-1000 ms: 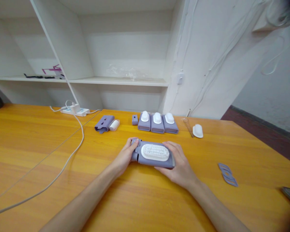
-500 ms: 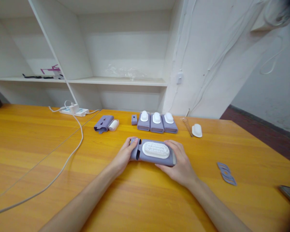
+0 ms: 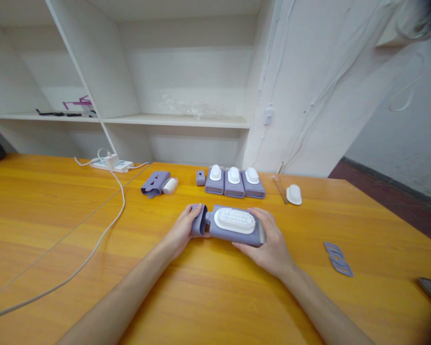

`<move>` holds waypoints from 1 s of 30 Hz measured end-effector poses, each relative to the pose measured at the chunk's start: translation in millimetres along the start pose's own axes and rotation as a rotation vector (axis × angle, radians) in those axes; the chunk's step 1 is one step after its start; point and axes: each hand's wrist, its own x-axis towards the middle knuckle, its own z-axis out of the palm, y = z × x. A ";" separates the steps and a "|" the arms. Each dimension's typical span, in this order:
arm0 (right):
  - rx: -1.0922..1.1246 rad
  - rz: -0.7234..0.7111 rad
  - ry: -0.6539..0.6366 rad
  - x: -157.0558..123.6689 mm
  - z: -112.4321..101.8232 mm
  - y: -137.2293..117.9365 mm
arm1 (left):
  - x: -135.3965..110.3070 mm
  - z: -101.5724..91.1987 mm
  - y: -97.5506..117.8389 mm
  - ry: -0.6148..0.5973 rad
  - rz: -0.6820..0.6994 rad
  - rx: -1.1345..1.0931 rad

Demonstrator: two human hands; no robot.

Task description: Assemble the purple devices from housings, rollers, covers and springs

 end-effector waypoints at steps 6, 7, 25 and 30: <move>0.009 0.006 -0.016 -0.1 0.4 0.3 | -1.7 1.9 -1.1 -0.029 0.015 0.011; 0.011 0.005 -0.020 0.0 0.6 0.4 | -1.7 2.4 -1.6 -0.031 0.022 0.010; 0.001 0.029 -0.053 -1.1 2.2 4.4 | -7.2 5.4 -2.0 -0.064 0.080 0.135; -0.006 0.019 -0.071 -1.1 0.9 2.9 | -6.7 9.1 -2.6 -0.021 0.067 0.164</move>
